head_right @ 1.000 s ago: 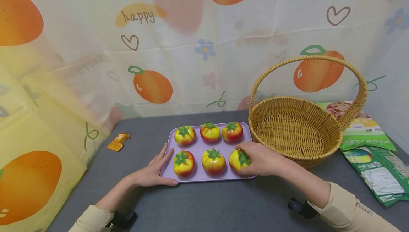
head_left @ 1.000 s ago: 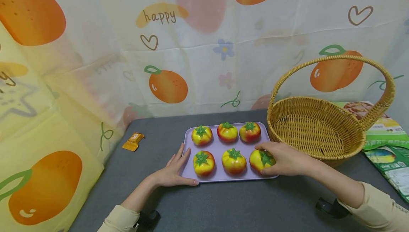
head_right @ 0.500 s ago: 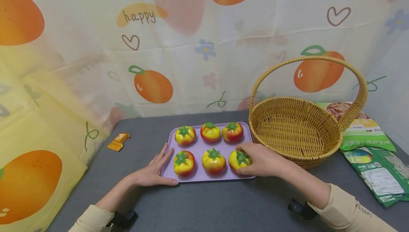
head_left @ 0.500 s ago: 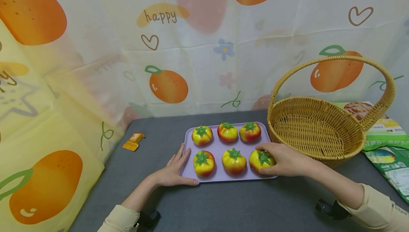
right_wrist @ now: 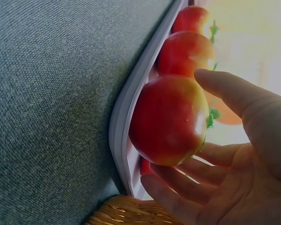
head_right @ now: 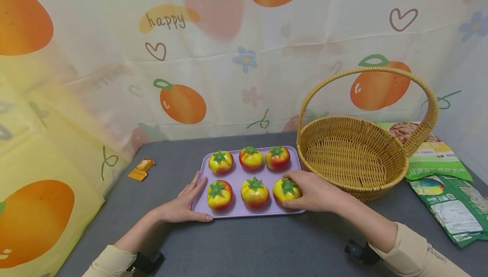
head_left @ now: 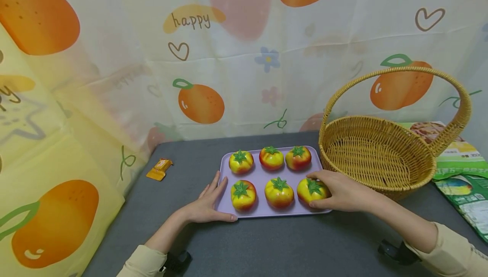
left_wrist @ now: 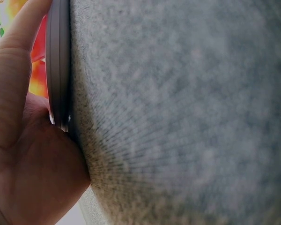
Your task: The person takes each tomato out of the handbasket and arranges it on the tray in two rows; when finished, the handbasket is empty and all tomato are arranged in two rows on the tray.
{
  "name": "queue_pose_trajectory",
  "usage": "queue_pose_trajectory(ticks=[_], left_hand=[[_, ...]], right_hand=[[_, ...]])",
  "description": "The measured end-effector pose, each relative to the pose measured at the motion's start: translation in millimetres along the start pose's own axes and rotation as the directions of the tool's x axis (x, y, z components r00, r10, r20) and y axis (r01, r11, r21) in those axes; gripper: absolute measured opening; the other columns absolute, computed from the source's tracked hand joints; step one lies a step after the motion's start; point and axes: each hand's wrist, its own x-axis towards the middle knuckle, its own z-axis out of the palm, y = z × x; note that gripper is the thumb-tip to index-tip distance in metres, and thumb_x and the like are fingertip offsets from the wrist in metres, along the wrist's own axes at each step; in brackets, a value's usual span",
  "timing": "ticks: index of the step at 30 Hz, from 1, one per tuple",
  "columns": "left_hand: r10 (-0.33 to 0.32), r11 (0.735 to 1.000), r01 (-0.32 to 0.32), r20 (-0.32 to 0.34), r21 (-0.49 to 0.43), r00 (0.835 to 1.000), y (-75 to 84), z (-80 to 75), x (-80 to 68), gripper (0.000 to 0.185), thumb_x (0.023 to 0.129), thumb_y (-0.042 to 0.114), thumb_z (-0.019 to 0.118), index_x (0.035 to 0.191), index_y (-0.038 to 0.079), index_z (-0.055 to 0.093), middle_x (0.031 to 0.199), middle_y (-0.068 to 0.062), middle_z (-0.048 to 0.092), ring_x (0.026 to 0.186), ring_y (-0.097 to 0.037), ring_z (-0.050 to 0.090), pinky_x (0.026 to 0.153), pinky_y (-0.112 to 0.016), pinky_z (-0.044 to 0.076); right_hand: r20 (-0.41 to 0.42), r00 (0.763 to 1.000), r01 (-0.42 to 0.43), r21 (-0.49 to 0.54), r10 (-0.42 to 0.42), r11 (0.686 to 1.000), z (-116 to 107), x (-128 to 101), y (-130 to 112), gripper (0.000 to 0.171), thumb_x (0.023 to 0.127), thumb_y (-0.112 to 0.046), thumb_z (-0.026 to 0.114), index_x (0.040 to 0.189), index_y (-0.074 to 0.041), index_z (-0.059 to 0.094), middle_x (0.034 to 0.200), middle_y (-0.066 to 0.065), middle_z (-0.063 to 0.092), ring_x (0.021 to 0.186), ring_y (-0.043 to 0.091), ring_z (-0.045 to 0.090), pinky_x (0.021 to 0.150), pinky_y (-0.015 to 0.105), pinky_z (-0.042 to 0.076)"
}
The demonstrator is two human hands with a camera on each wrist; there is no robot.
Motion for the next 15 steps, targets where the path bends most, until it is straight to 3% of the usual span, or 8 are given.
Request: queue_pose_trajectory(ticks=[8,15], left_hand=[[-0.005,1.0,0.005,-0.002,-0.003,1.0,-1.2,0.8,0.7,0.115,0.076,0.062,0.072,0.158,0.016,0.006,0.16,-0.011,-0.022,0.145,-0.043,-0.008,0.112,-0.062,0.0],[-0.003,1.0,0.003,-0.007,-0.005,1.0,-1.2,0.8,0.7,0.115,0.077,0.061,0.073,0.158,0.016,0.006,0.16,-0.012,-0.022,0.145,-0.043,-0.009,0.112,-0.062,-0.001]], right_hand=[[-0.022,1.0,0.0,-0.008,0.0,1.0,-2.0,-5.3,0.2,0.066,0.081,-0.042,0.078,0.127,0.0,0.058,0.119,0.01,0.061,0.105,0.023,0.058,0.09,0.048,0.048],[-0.054,0.999,-0.001,-0.001,0.001,1.0,-6.7,-13.3,-3.3,0.066,0.081,-0.046,0.077,0.128,-0.002,0.059,0.118,0.008,0.062,0.102,0.022,0.059,0.088,0.048,0.049]])
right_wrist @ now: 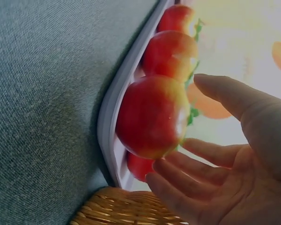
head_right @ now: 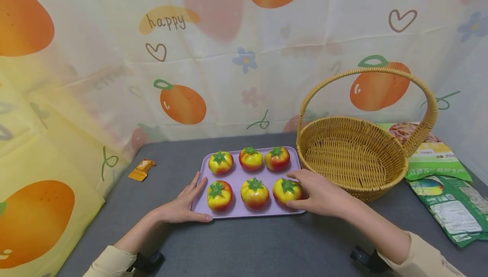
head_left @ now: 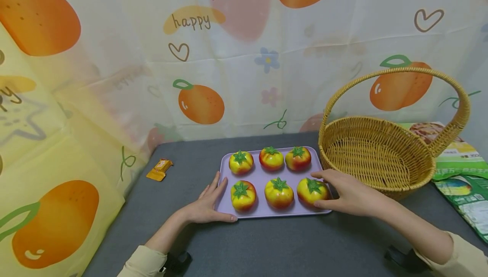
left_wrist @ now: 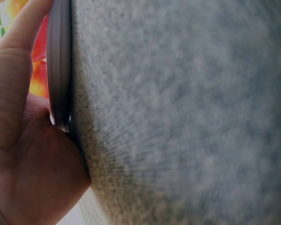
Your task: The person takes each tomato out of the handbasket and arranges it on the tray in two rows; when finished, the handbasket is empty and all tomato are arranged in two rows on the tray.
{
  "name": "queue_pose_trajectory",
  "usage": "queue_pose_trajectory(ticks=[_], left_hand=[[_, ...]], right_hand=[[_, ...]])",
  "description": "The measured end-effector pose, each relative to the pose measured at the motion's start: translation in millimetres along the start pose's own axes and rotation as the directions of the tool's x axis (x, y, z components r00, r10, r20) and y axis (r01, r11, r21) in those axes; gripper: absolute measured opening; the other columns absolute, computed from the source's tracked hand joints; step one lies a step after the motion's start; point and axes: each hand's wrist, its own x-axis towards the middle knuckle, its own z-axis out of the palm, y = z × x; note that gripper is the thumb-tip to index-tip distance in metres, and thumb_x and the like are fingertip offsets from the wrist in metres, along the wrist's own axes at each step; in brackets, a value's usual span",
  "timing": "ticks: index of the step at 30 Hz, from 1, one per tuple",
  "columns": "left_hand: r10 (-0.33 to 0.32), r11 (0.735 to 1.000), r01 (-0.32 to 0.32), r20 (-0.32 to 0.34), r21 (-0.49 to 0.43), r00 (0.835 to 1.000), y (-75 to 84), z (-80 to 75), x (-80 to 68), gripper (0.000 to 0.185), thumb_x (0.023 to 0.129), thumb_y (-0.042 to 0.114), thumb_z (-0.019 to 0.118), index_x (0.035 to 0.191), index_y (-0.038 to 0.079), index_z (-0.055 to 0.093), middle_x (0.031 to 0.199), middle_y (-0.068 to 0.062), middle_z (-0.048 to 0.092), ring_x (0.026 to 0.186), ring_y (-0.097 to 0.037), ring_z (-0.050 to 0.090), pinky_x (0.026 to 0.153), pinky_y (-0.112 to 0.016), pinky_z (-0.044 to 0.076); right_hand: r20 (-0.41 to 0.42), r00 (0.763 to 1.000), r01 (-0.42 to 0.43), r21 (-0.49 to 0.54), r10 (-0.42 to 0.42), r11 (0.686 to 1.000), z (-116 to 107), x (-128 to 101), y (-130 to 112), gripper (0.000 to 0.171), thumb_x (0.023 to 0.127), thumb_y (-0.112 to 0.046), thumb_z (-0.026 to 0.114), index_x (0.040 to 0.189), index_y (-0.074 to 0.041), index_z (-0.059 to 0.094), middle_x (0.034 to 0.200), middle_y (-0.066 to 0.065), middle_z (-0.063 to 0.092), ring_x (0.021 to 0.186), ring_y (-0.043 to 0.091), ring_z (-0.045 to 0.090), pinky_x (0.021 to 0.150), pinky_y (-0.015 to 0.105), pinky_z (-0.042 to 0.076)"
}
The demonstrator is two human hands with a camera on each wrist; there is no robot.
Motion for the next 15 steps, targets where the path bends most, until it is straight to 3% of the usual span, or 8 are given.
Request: queue_pose_trajectory(ticks=[4,9,15], left_hand=[[0.002,1.0,-0.002,-0.001,0.003,1.0,-0.1,-0.5,-0.2,0.115,0.076,0.061,0.072,0.158,0.016,0.006,0.16,-0.012,-0.021,0.145,-0.043,-0.009,0.112,-0.062,-0.001],[0.005,1.0,-0.005,-0.001,0.003,1.0,-0.2,-0.6,-0.3,0.115,0.077,0.061,0.072,0.158,0.015,0.006,0.16,-0.012,-0.021,0.145,-0.042,-0.008,0.112,-0.061,-0.002],[0.008,1.0,-0.008,-0.004,0.0,1.0,-0.7,-0.4,-0.1,0.114,0.077,0.061,0.072,0.158,0.015,0.006,0.16,-0.013,-0.02,0.145,-0.043,-0.007,0.112,-0.062,-0.001]], right_hand=[[-0.035,0.999,0.018,0.026,-0.017,1.0,-4.5,-6.1,-0.2,0.062,0.083,-0.044,0.076,0.129,-0.005,0.059,0.118,0.006,0.063,0.102,0.023,0.061,0.084,0.045,0.051],[-0.082,0.996,-0.016,0.04,0.019,0.999,-10.8,-12.4,-2.0,0.057,0.085,-0.041,0.075,0.129,-0.009,0.059,0.121,0.007,0.063,0.104,0.024,0.062,0.081,0.042,0.052],[-0.19,0.981,-0.036,0.037,0.042,0.999,-17.6,-18.2,-1.4,0.049,0.085,-0.033,0.076,0.126,-0.01,0.062,0.117,0.005,0.066,0.101,0.022,0.064,0.076,0.039,0.053]])
